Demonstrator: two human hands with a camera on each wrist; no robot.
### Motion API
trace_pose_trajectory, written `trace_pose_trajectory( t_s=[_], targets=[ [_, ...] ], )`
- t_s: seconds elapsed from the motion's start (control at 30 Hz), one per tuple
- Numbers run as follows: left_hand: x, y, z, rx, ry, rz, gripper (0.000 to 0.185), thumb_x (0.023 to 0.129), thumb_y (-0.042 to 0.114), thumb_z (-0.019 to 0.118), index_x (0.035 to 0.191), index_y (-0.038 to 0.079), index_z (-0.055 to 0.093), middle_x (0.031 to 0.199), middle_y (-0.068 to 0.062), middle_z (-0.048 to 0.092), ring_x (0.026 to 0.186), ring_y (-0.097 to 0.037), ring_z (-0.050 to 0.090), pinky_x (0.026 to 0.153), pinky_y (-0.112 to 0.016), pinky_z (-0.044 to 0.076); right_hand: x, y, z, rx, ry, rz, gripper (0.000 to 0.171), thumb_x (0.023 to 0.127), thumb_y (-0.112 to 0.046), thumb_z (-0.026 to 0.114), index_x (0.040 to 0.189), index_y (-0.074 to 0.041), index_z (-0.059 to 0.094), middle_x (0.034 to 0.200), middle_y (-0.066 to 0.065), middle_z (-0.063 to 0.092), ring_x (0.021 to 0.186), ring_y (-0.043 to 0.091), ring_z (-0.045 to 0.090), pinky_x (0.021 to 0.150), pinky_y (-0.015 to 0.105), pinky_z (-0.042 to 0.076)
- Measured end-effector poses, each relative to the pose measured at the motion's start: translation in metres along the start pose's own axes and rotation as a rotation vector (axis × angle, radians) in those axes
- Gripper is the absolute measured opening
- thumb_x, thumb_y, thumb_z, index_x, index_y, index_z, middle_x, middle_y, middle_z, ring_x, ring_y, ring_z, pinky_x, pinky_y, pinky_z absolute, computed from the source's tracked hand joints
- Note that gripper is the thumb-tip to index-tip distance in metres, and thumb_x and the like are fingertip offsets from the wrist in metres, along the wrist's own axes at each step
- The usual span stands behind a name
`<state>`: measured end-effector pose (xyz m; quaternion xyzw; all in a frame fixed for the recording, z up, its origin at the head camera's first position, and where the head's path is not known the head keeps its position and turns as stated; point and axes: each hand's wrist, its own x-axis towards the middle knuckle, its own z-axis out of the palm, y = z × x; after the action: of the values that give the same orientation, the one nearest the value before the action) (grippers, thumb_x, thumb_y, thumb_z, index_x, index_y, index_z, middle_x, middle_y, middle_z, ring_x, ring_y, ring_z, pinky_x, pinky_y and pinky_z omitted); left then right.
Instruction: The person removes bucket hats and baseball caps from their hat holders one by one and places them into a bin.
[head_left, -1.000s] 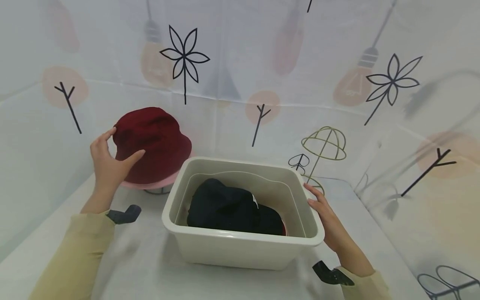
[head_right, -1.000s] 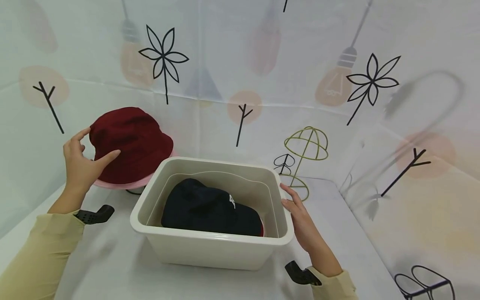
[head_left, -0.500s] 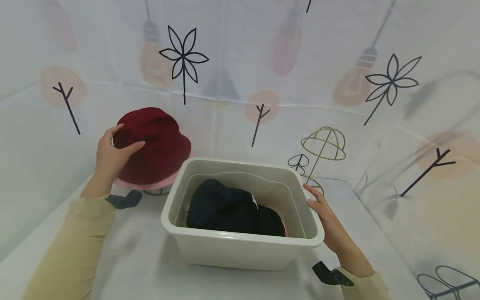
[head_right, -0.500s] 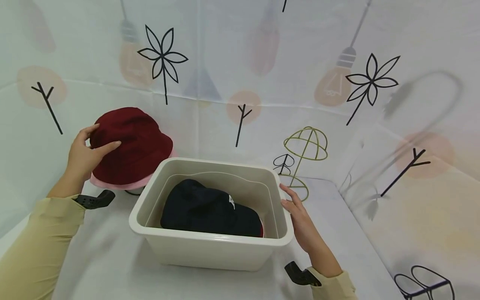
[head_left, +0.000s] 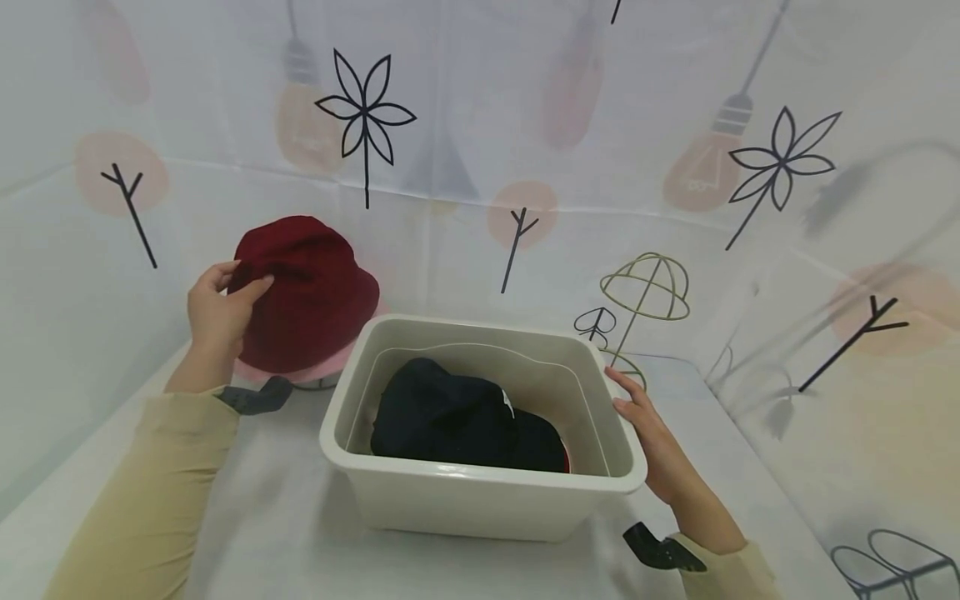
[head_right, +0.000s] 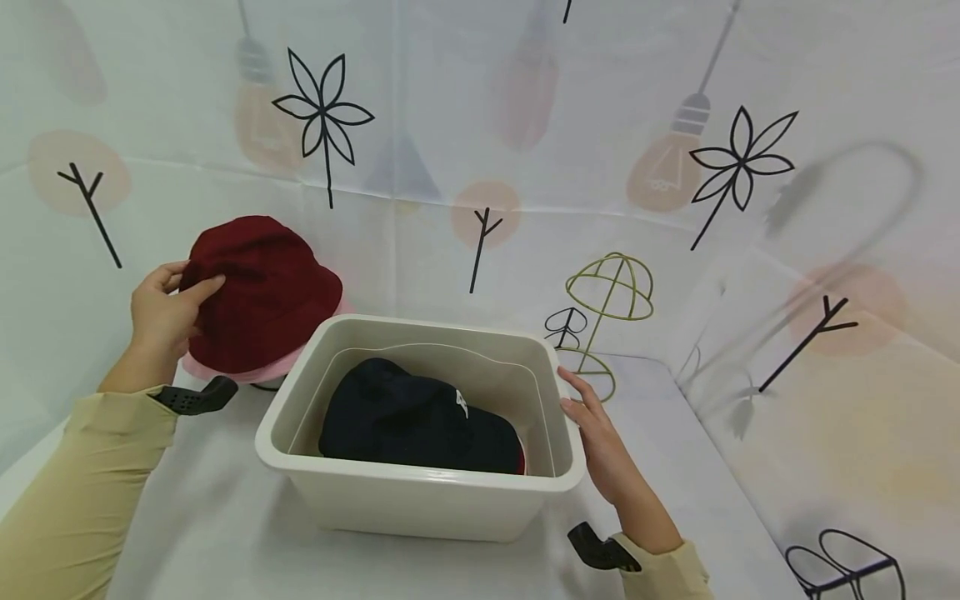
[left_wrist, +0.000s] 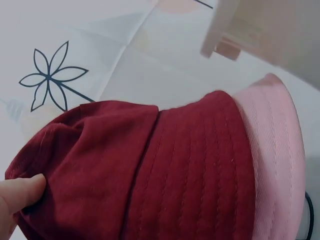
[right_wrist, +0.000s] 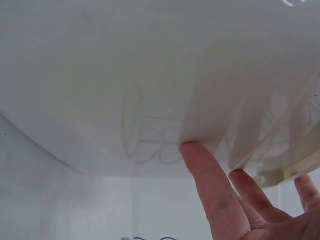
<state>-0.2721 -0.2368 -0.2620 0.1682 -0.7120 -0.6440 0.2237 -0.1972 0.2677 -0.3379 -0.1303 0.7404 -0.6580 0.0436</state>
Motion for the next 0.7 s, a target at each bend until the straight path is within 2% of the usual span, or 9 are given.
trace_pose_trajectory(
  t_s=[0.1,0.23,0.47,0.7],
  targets=[
    [-0.002,0.004,0.0,-0.029,0.004,-0.019,0.024,0.083,0.024,0.07,0.1,0.03,0.054,0.107,0.01,0.046,0.095,-0.007,0.048,0.085,-0.028,0.038,0.0,0.0,0.0,-0.002,0.001,0.003,0.05,0.101,-0.031,0.033,0.147,-0.021,0.015,0.135,0.011,0.031,0.107,0.015,0.051,0.079,0.035,0.05],
    [-0.003,0.01,0.002,-0.057,0.025,-0.029,0.022,0.084,0.025,0.069,0.098,0.029,0.053,0.099,0.011,0.043,0.085,-0.004,0.047,0.079,-0.027,0.037,0.001,-0.001,0.0,-0.009,0.004,0.005,0.051,0.101,-0.031,0.033,0.147,-0.021,0.015,0.136,0.012,0.031,0.107,0.015,0.051,0.079,0.035,0.049],
    [-0.002,0.022,0.006,-0.158,0.056,-0.04,0.021,0.083,0.019,0.07,0.092,0.027,0.052,0.094,0.007,0.046,0.081,-0.004,0.048,0.078,-0.026,0.036,0.001,-0.001,-0.001,-0.002,-0.005,0.005,0.051,0.101,-0.03,0.033,0.147,-0.021,0.014,0.135,0.012,0.03,0.107,0.015,0.051,0.08,0.035,0.049],
    [-0.002,0.039,0.008,-0.181,0.063,-0.028,0.021,0.082,0.02,0.071,0.091,0.026,0.052,0.094,0.006,0.047,0.081,-0.004,0.05,0.079,-0.025,0.038,0.0,-0.002,-0.001,-0.007,-0.008,0.003,0.051,0.101,-0.03,0.033,0.147,-0.02,0.014,0.136,0.012,0.03,0.107,0.014,0.05,0.08,0.034,0.049]
  ],
)
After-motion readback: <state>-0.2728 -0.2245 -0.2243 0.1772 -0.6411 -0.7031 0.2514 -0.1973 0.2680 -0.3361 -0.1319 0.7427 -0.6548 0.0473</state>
